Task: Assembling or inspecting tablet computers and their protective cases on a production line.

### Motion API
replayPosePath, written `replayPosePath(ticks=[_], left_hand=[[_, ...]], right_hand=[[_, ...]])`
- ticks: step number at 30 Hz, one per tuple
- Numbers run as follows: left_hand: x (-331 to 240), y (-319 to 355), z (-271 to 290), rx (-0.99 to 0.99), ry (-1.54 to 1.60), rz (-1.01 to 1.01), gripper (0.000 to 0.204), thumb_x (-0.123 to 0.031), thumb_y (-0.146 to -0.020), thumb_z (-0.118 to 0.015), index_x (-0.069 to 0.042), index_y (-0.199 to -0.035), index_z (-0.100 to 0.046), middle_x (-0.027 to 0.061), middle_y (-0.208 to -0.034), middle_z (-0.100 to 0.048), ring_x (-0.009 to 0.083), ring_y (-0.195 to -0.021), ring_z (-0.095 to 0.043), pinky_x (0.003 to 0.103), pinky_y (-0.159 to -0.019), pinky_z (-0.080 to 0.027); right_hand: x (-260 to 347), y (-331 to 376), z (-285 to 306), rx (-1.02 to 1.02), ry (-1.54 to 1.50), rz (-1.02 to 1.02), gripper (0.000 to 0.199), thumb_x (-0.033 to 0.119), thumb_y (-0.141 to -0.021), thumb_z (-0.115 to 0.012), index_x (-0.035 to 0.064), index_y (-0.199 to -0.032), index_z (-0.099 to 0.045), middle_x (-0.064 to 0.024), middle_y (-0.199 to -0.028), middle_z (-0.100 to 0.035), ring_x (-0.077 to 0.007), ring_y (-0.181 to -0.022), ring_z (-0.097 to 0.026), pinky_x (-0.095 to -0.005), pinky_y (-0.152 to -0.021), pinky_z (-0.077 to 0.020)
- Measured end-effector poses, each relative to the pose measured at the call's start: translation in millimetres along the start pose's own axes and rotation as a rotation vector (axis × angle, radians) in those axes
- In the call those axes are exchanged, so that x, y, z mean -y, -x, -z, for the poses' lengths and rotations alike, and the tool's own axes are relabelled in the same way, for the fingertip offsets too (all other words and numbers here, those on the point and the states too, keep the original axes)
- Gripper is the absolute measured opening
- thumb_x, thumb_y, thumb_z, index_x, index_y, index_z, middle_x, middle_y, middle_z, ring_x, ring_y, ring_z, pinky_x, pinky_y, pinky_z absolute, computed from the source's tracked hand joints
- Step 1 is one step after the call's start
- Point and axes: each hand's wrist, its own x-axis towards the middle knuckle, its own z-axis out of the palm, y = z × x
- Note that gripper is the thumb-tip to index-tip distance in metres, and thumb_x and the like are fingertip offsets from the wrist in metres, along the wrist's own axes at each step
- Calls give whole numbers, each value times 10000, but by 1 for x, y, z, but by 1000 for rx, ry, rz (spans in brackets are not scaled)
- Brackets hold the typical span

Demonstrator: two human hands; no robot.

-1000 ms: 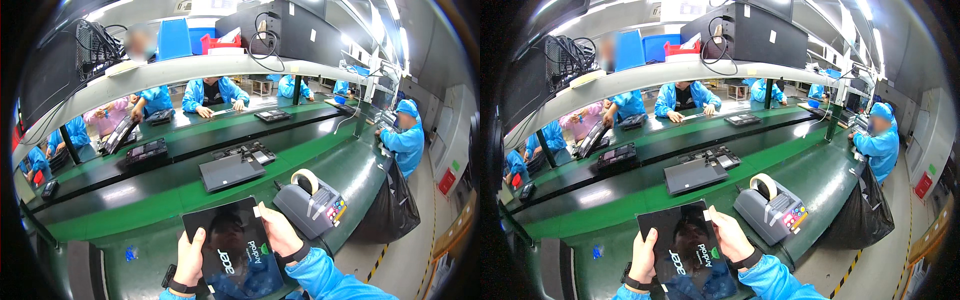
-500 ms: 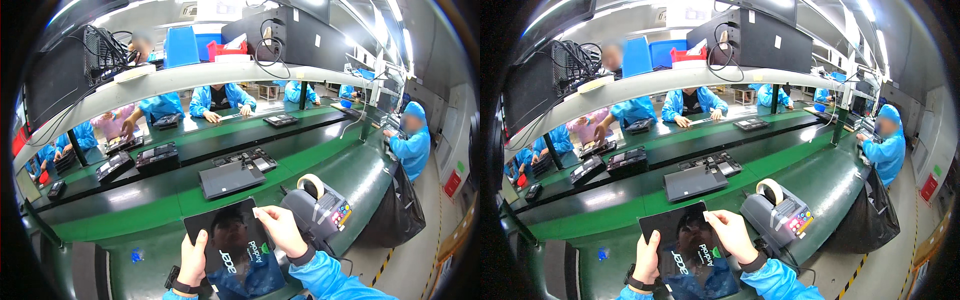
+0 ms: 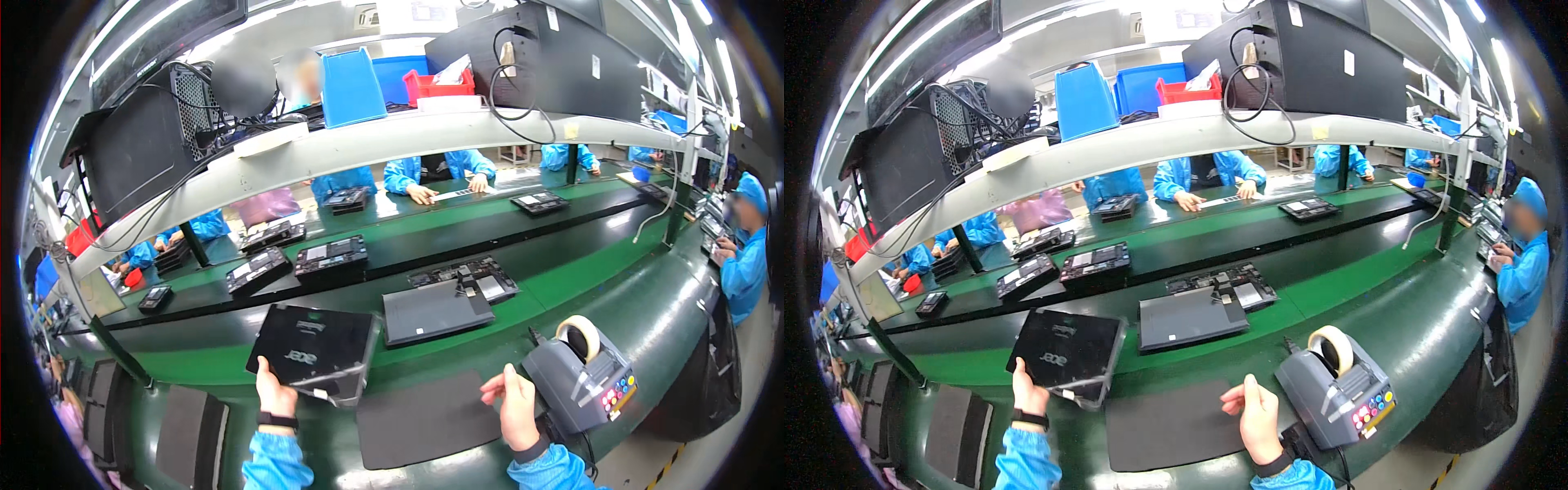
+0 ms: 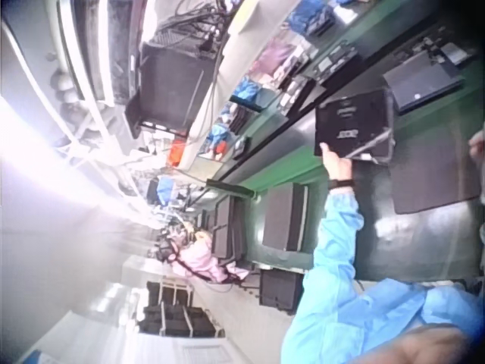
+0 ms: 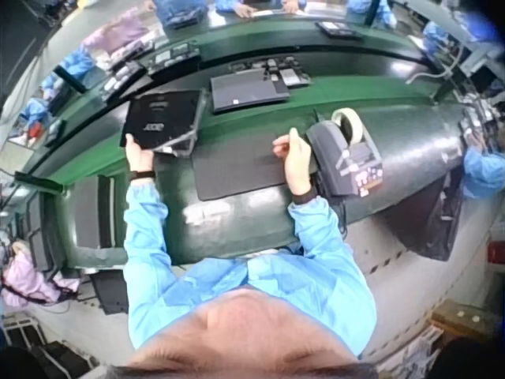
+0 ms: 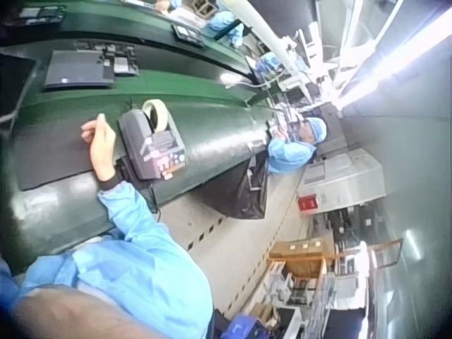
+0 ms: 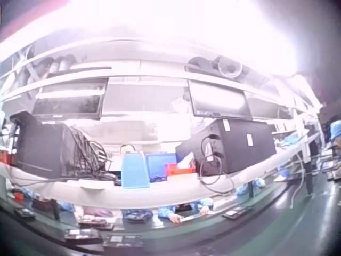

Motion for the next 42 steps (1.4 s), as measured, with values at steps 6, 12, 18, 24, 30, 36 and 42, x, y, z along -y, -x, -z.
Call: replayPosePath(ticks=[6, 12, 18, 24, 30, 36, 42], left_hand=[[-13, -93, 31, -288, 214, -108, 511, -459, -998, -335, -80, -1271, -541, 76, -1299, -550, 289, -1178, -515, 488, -1024, -400], [4, -131, 62, -240, 27, -297, 385, -291, -972, -363, -83, -1245, -539, 80, -1256, -571, 291, -1148, -538, 494, -995, -421], [-6, -78, 5, -351, -328, 107, 213, -242, -856, -522, -112, -1019, -562, 42, -1001, -574, 206, -920, -520, 440, -986, -354], [44, -28, -69, 218, -966, 42, 318, -202, -861, -577, 10, -1095, -540, 103, -1047, -582, 211, -932, -581, 360, -843, -478], [106, -53, -106, 360, -840, 342, 273, -116, -893, -606, 109, -1043, -572, 147, -1024, -620, 233, -910, -625, 379, -812, -532], [130, -61, -141, 288, -670, 516, 237, -45, -858, -646, 62, -1047, -552, 95, -1053, -584, 221, -899, -623, 308, -762, -556], [132, -69, -153, 246, -573, 586, 292, -85, -843, -677, -27, -1093, -537, 70, -1014, -605, 196, -887, -620, 334, -790, -559]], right_hand=[[-2, 2, 0, 34, -1, -98, 542, 337, -1006, -390, -25, -673, -618, -96, -630, -608, -153, -562, -563, -278, -576, -446], [-15, -3, 4, 84, -66, -175, 534, 321, -1001, -395, -29, -659, -609, -94, -597, -582, -153, -545, -534, -273, -563, -428], [-15, -4, 10, 26, -167, -210, 504, 307, -1000, -406, -20, -681, -619, -84, -629, -596, -138, -553, -533, -268, -566, -431], [-13, -2, 9, 66, -166, -231, 491, 305, -994, -420, -15, -675, -612, -88, -632, -588, -147, -565, -532, -274, -563, -435], [-18, -1, 15, 85, -179, -269, 493, 302, -993, -419, -18, -677, -621, -80, -601, -576, -147, -557, -533, -270, -562, -431], [-16, -4, 15, 85, -208, -350, 493, 299, -989, -422, -23, -679, -631, -78, -588, -573, -148, -550, -532, -270, -567, -431], [-19, -5, 16, 94, -209, -365, 486, 296, -985, -424, -19, -681, -634, -76, -598, -575, -146, -556, -529, -268, -583, -426]])
